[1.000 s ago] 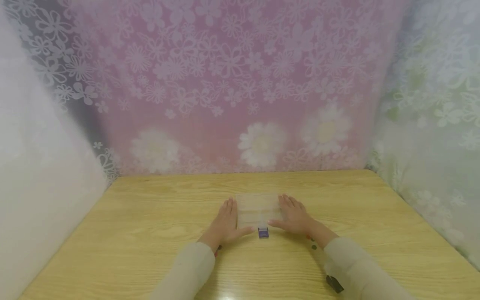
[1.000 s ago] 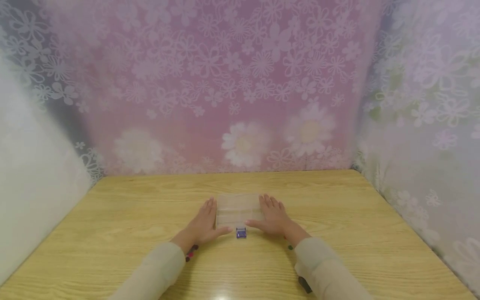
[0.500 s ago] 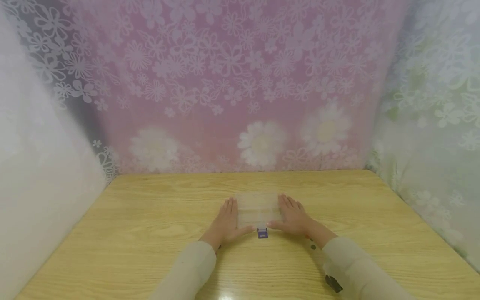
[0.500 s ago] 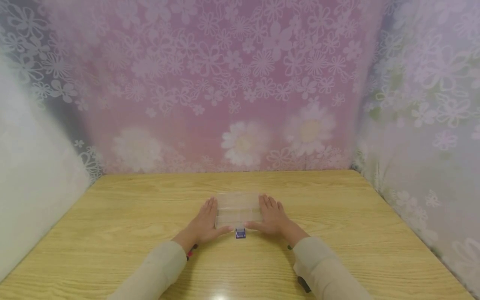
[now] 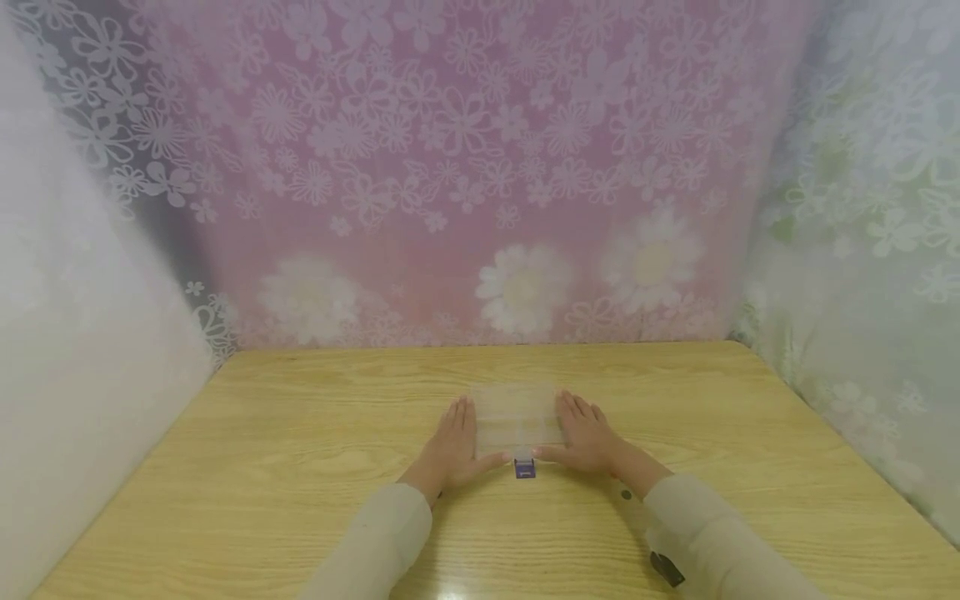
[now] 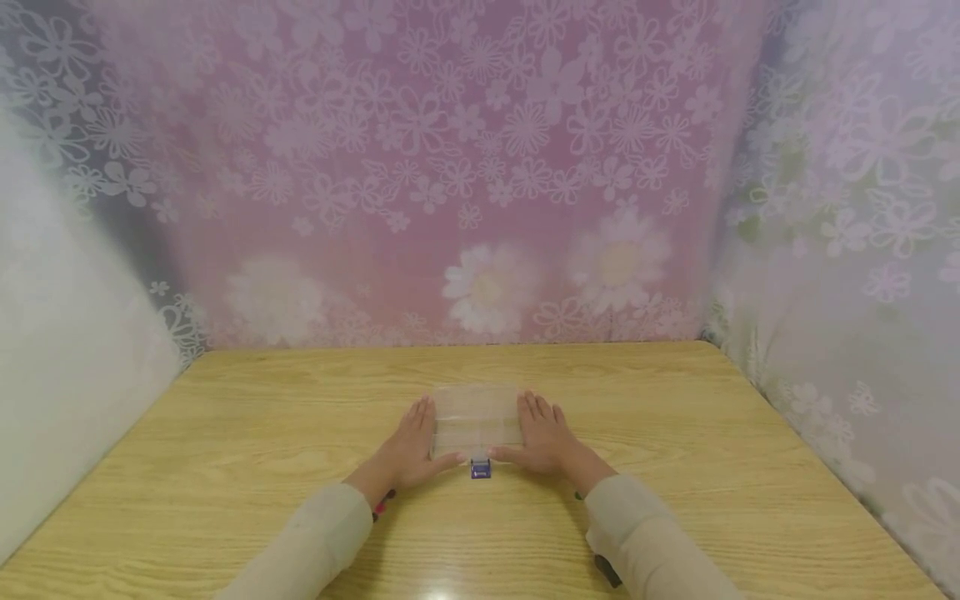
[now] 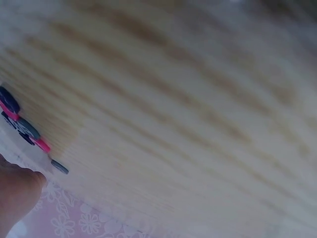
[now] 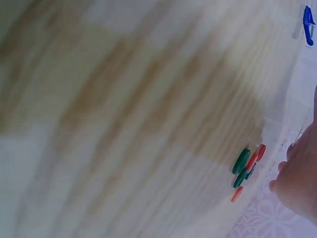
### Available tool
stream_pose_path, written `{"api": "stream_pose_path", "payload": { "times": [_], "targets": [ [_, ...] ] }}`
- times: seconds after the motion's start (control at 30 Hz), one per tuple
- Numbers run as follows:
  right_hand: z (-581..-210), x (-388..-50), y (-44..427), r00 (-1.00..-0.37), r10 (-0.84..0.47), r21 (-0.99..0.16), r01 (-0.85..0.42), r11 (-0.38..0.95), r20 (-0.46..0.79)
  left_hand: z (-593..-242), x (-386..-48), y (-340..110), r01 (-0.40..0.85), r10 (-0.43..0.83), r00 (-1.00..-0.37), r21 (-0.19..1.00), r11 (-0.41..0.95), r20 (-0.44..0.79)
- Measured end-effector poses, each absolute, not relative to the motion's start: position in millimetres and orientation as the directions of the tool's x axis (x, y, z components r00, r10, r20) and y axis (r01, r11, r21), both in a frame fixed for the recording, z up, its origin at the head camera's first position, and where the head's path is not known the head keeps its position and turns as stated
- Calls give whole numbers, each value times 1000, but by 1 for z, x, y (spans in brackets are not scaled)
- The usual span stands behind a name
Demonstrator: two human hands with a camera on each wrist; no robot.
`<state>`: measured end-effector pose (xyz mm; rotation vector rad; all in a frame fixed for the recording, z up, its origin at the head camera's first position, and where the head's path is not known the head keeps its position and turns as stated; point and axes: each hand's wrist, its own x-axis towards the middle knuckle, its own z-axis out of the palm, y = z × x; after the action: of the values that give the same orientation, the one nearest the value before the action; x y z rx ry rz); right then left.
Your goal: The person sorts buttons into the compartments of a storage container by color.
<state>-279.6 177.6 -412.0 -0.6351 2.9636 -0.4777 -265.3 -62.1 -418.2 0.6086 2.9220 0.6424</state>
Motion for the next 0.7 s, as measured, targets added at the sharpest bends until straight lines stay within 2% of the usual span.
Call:
{"api": "stream_pose_path", "payload": {
  "times": [0.7],
  "targets": [
    [-415,-269,177,-915,-403,-325,-389,862,24,-423,-257,-63,413,431,-901,388,824,42]
  ]
}}
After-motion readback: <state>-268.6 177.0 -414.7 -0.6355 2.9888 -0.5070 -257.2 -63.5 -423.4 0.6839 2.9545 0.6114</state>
